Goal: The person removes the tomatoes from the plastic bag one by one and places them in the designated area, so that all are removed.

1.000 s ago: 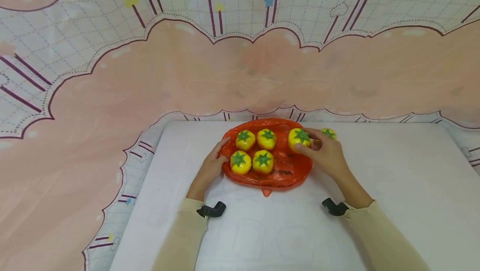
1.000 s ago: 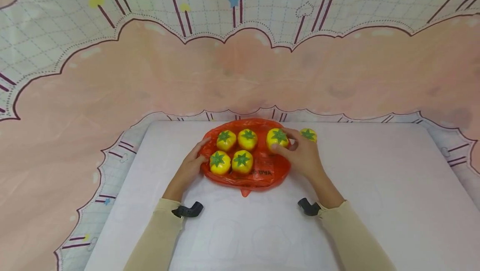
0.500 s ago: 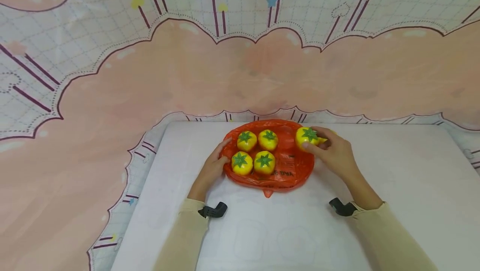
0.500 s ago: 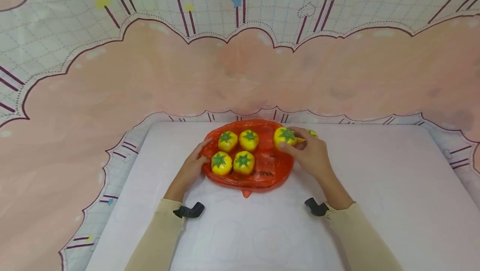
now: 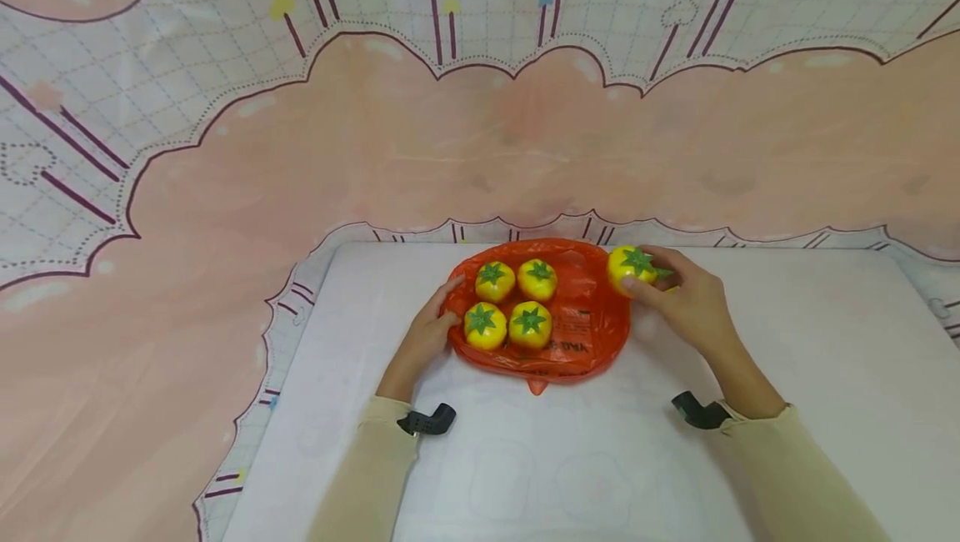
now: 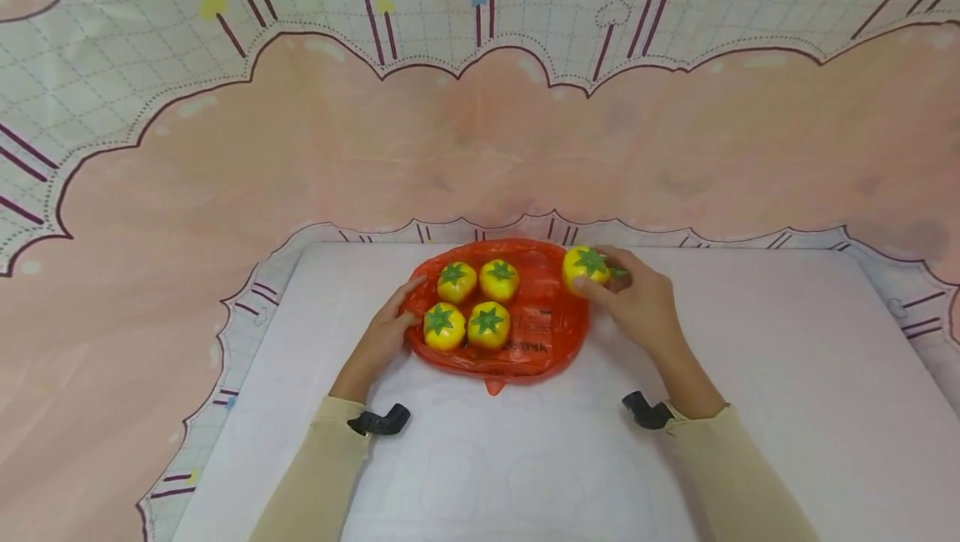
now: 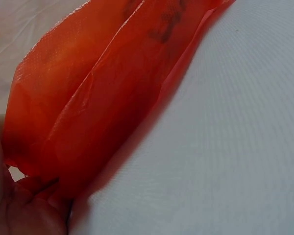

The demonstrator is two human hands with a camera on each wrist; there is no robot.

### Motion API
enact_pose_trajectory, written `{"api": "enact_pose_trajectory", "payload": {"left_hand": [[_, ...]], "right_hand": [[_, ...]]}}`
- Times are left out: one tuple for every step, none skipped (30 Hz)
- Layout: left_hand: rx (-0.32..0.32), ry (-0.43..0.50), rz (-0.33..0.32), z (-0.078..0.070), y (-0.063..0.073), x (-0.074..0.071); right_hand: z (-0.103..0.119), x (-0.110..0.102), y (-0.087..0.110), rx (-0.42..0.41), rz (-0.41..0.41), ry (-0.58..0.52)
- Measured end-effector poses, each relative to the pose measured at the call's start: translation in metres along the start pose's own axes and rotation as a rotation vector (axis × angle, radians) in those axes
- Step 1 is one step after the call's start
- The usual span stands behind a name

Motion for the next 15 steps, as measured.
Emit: {"api": "enact_pose_trajectory", "payload": {"left_hand": [[-0.002, 0.001, 0.001, -0.001, 0.000, 0.000], [-0.004, 0.002, 0.005, -0.002, 0.000, 0.000], [-0.007, 0.003, 0.005, -0.002, 0.000, 0.000], [-0.010, 0.004, 0.006, -0.003, 0.000, 0.000], [-0.013, 0.004, 0.006, -0.004, 0.001, 0.000], [-0.017, 0.003, 0.006, -0.004, 0.001, -0.001], [-0.021, 0.002, 0.005, -0.004, 0.001, -0.001], [-0.024, 0.001, 0.005, -0.005, 0.001, -0.001], [-0.028, 0.000, 0.005, -0.005, 0.002, -0.002], [-0.031, 0.000, 0.005, -0.005, 0.002, -0.002], [-0.035, -0.001, 0.006, -0.005, 0.002, -0.002], [-0.037, 0.000, 0.007, -0.006, 0.003, -0.002], [-0.037, 0.002, 0.009, -0.006, 0.003, -0.002], [-0.037, 0.005, 0.012, -0.007, 0.003, -0.002], [-0.029, 0.010, 0.014, -0.007, 0.003, -0.002]], "right_hand": [[0.000, -0.002, 0.000, 0.004, -0.002, 0.001], [0.000, -0.003, 0.000, 0.009, -0.003, 0.004], [0.000, -0.004, -0.001, 0.011, -0.002, 0.005], [0.000, -0.005, -0.001, 0.014, -0.002, 0.005], [0.001, -0.006, -0.001, 0.018, -0.001, 0.005], [0.001, -0.007, -0.002, 0.021, 0.000, 0.008], [0.001, -0.008, -0.002, 0.024, 0.001, 0.009], [0.001, -0.009, -0.002, 0.028, 0.003, 0.011], [0.001, -0.010, -0.002, 0.032, 0.005, 0.013], [0.001, -0.011, -0.002, 0.040, 0.007, 0.014], [0.001, -0.012, -0.002, 0.046, 0.007, 0.016], [0.001, -0.013, -0.002, 0.050, 0.006, 0.019], [0.001, -0.014, -0.002, 0.054, 0.005, 0.020], [0.001, -0.016, -0.002, 0.058, 0.003, 0.022], [0.000, -0.017, -0.002, 0.062, 0.002, 0.025]]}}
Point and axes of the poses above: each hand's wrist, its own y-axis away from the middle knuckle, its own x-axis out of the palm, z = x × y, the point moved 1 cm from there along -y, towards the middle knuckle, and after that the axes turned 3 degrees about -z, right-handed, at the moved point
